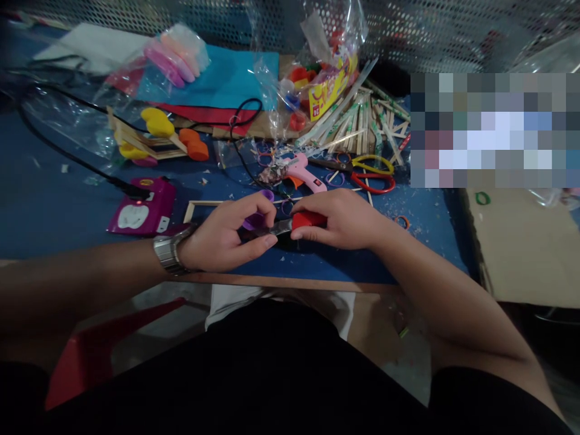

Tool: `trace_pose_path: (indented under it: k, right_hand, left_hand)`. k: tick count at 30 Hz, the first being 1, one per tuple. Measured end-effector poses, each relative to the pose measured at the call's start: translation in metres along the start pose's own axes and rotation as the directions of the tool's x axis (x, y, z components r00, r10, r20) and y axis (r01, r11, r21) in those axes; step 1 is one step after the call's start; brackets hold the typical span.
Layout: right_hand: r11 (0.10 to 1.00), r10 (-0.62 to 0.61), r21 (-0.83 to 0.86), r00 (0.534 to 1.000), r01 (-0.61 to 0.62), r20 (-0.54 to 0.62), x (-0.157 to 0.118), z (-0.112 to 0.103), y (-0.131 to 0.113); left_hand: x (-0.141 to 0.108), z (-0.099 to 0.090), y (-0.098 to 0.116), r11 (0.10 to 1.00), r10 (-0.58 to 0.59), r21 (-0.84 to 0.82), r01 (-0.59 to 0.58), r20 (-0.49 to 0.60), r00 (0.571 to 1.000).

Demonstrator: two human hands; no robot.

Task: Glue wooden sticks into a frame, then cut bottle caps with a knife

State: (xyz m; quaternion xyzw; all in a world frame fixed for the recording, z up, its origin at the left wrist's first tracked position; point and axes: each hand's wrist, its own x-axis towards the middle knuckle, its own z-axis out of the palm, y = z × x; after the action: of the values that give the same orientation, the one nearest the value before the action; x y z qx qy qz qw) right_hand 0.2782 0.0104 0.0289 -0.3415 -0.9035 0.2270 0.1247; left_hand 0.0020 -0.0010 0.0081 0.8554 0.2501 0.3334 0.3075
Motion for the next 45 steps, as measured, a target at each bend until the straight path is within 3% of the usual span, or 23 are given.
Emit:
trace_pose_path:
  k: [19,31,35,45]
  right_hand:
    - [0.999,-0.024,0.048,1.0,0.024,-0.009,-0.0001,-0.0006,0.0003]
    - [1.0,0.016,-0.015,1.0,-0.016,0.001,-0.0005,-0.0025,0.0033]
    - [0.999,0.027,-0.046,1.0,-0.026,0.016,0.0002,-0.0025,0.0032]
    - [0.999,0.044,-0.026,0.996,-0.042,0.078,0.0009,-0.0024,-0.0005]
  left_hand:
    - [0.0006,-0.0016,0.0053,0.999,0.018,-0.047,-0.022,-0.083,0.996]
    - [0.0005,-0.0034,-0.0003,0.999,-0.031,-0.043,0.03,-0.033,0.999]
    - [0.0001,-0.0035,-0.0026,0.997,-0.074,-0.03,0.075,0.039,0.997]
    - [0.0016,-0.0061,0.0018,0.991,-0.036,-0.131,0.042,0.047,0.998]
